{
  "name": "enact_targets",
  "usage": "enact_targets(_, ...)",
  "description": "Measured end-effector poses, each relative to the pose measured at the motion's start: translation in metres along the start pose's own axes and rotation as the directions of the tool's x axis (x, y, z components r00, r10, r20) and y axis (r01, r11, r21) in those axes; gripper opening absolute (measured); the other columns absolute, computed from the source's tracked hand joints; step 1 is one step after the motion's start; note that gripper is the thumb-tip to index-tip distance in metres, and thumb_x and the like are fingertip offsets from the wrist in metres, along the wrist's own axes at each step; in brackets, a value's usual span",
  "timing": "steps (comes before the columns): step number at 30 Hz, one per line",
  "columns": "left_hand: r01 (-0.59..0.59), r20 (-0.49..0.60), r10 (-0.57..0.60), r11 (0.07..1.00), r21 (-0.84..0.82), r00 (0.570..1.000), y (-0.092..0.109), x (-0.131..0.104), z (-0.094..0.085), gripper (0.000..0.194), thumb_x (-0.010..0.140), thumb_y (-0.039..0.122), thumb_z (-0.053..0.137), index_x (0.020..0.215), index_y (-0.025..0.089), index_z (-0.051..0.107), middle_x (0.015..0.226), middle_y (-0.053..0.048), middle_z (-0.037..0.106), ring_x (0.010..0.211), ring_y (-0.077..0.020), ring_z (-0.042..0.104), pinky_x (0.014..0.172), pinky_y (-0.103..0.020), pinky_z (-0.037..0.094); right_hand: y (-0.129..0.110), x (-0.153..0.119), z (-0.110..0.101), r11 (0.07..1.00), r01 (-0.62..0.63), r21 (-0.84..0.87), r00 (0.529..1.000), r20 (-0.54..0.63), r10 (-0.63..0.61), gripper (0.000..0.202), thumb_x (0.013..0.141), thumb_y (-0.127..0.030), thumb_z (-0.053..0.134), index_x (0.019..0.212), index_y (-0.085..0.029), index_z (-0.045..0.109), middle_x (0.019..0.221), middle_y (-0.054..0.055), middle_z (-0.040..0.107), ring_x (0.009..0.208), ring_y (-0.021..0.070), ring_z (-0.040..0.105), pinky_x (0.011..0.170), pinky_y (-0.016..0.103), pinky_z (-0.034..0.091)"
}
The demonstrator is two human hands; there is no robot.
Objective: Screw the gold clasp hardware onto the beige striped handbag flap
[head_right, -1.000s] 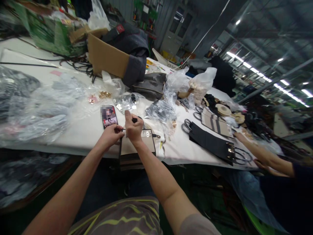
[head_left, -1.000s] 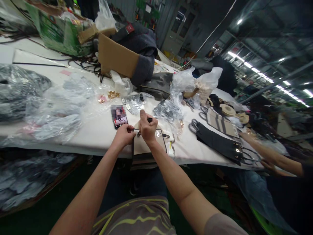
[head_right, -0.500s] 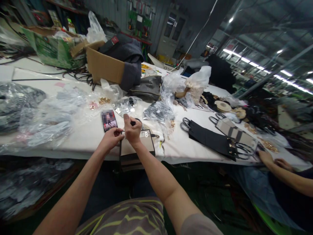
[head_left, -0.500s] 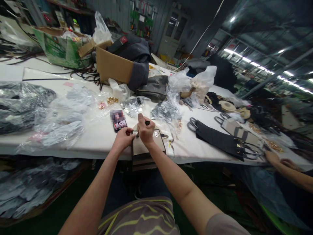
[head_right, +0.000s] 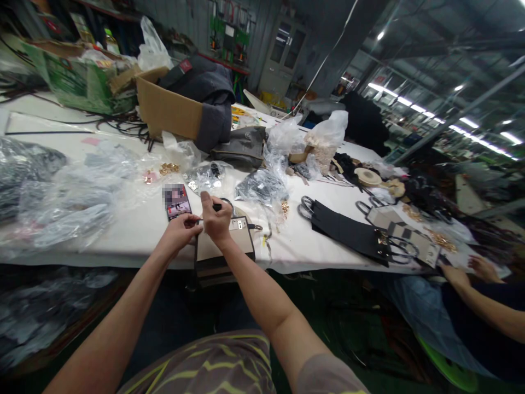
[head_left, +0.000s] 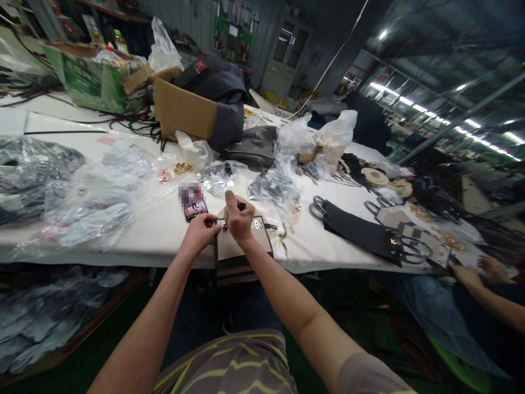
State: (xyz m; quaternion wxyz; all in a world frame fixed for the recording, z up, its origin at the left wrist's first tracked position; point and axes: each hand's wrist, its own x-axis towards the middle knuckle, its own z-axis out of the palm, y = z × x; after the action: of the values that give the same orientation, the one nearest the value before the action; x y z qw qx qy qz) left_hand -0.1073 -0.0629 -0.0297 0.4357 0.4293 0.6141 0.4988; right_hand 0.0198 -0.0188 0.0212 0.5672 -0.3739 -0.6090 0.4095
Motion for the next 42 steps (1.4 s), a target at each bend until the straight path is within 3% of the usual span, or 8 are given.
enact_targets(3,-0.03,0.0,0.03,0.999,0.031,1.0,0.0006,-0.0014,0.0001,0.04,0.061,0.046,0.081,0.088,0.018,0.078,0.077,-0.004,0.072,0.076,-0.0223,0.063,0.076,-0.037,0.048,-0.0001,-0.0031,0.0015,1.0,0.003,0.029,0.998,-0.063,-0.001,0.07,0.105,-0.076,0.068,0.063,-0.027,0.041,0.055,-0.004,0.042,0.051,0.0132,0.04,0.051,0.032,0.033)
enact_targets(18,-0.004,0.021,0.004,1.0,0.006,1.0,0.0048,-0.0021,-0.0015,0.043,0.058,0.047,0.083,0.09,0.019,0.075,0.077,-0.003,0.071,0.077,-0.0237,0.064,0.077,-0.038,0.049,-0.0045,-0.0066,0.0031,1.0,0.006,0.011,0.998,-0.056,-0.005,0.071,0.103,-0.077,0.068,0.061,-0.027,0.041,0.054,-0.004,0.04,0.052,0.0132,0.04,0.05,0.031,0.033)
enact_targets(26,0.001,0.039,0.0,0.999,-0.033,0.999,-0.0012,-0.0024,-0.0044,0.051,0.06,0.048,0.082,0.1,0.017,0.079,0.088,-0.006,0.077,0.085,-0.0258,0.069,0.082,-0.04,0.053,0.0004,-0.0051,0.0034,0.999,0.04,0.0,0.997,-0.066,-0.04,0.069,0.106,-0.075,0.067,0.063,-0.027,0.042,0.055,-0.004,0.04,0.052,0.0133,0.041,0.05,0.031,0.034)
enact_targets(30,0.023,0.054,-0.021,0.998,-0.052,0.998,-0.0043,-0.0014,-0.0068,0.055,0.061,0.049,0.082,0.105,0.016,0.08,0.09,-0.008,0.079,0.086,-0.0271,0.071,0.08,-0.04,0.054,0.0014,-0.0053,0.0033,1.0,0.027,0.016,0.998,-0.057,-0.026,0.069,0.104,-0.076,0.068,0.064,-0.028,0.042,0.056,-0.005,0.04,0.051,0.0131,0.04,0.049,0.031,0.032)
enact_targets(38,-0.011,0.02,0.012,1.0,-0.025,1.0,0.0031,-0.0045,-0.0026,0.04,0.062,0.042,0.079,0.095,0.018,0.081,0.086,-0.007,0.08,0.083,-0.0259,0.072,0.082,-0.04,0.057,-0.0006,-0.0055,0.0038,0.999,-0.022,0.044,0.997,-0.068,0.025,0.07,0.101,-0.077,0.073,0.063,-0.027,0.042,0.055,-0.005,0.039,0.052,0.0127,0.039,0.049,0.031,0.031)
enact_targets(42,0.031,0.054,-0.027,0.997,-0.075,0.998,0.002,-0.0063,-0.0068,0.049,0.065,0.047,0.084,0.103,0.016,0.083,0.092,-0.009,0.083,0.086,-0.0266,0.074,0.081,-0.039,0.058,-0.0062,-0.0061,0.0025,0.998,-0.044,0.033,0.997,-0.062,0.046,0.07,0.102,-0.076,0.071,0.063,-0.026,0.042,0.057,-0.004,0.04,0.054,0.0133,0.039,0.051,0.031,0.033)
